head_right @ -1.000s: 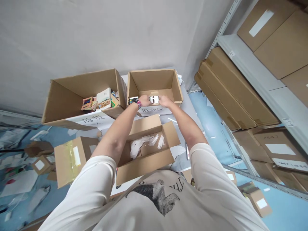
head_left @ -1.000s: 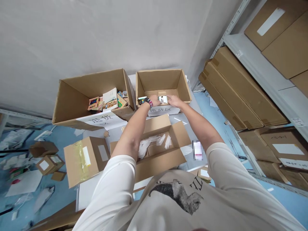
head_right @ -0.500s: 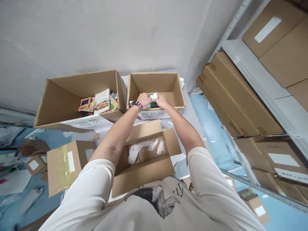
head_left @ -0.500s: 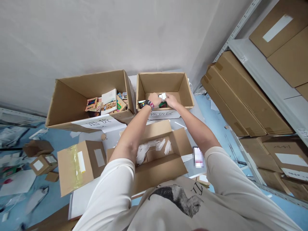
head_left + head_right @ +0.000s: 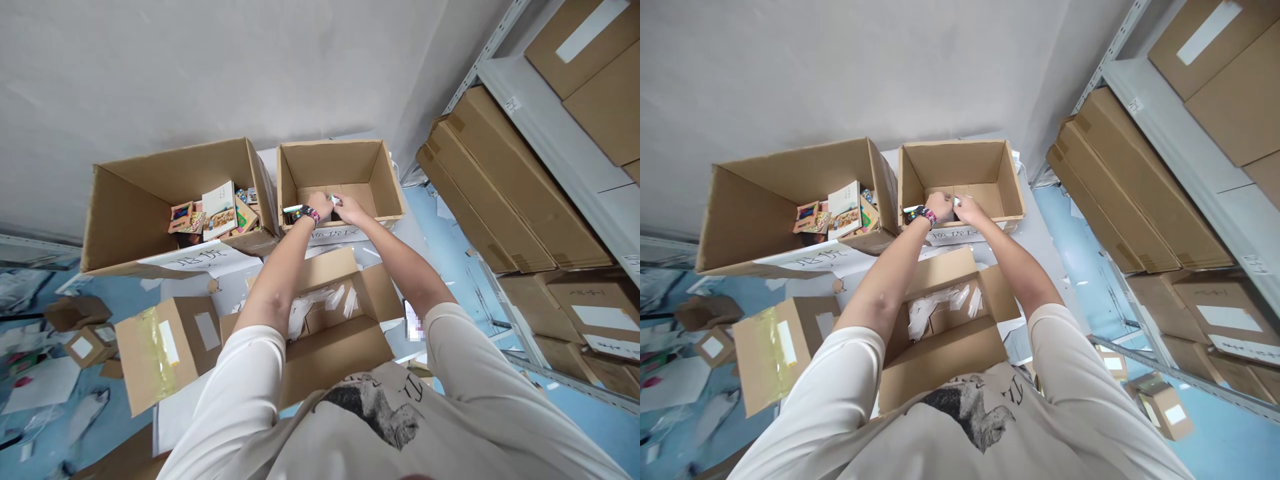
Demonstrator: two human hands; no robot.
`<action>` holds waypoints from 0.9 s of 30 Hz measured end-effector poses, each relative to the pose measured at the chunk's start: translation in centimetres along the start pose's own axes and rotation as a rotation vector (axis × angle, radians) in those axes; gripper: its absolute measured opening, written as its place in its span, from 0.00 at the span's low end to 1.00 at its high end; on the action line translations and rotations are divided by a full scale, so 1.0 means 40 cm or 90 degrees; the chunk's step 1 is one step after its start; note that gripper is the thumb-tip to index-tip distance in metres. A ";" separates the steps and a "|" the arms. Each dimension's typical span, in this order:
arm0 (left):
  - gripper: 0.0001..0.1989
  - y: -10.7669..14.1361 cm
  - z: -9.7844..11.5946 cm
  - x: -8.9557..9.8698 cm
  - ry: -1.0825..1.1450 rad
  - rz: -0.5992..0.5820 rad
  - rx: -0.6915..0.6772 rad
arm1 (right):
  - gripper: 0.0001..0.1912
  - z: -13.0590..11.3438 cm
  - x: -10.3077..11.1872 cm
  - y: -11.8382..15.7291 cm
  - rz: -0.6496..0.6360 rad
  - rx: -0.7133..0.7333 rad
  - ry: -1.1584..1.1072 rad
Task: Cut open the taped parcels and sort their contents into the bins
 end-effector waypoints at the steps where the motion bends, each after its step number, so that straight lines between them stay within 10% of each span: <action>1: 0.20 0.011 0.004 0.009 -0.005 0.002 -0.002 | 0.35 -0.011 0.009 0.010 0.006 0.016 -0.005; 8: 0.21 0.198 -0.031 0.116 0.047 -0.032 -0.075 | 0.28 -0.043 0.120 0.204 0.116 0.076 -0.125; 14: 0.18 0.456 -0.178 0.227 0.199 -0.048 -0.067 | 0.22 -0.031 0.186 0.450 0.192 0.073 -0.142; 20: 0.21 0.756 -0.378 0.314 0.233 0.113 -0.067 | 0.26 0.031 0.182 0.692 0.264 -0.003 -0.113; 24: 0.33 0.940 -0.583 0.276 0.320 0.226 0.036 | 0.31 0.120 0.120 0.869 0.337 -0.136 -0.249; 27: 0.28 1.022 -0.705 0.148 0.485 0.137 0.172 | 0.25 0.164 0.030 0.962 0.345 -0.226 -0.394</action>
Point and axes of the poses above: each hand's wrist, its own y-axis away from the middle knuckle, its own x-axis out of the back of the hand, z = x × y, the point moved 9 cm from there along -y, towards the middle knuckle, and after that the axes turned 9 degrees about x, right-handed, at the moved point
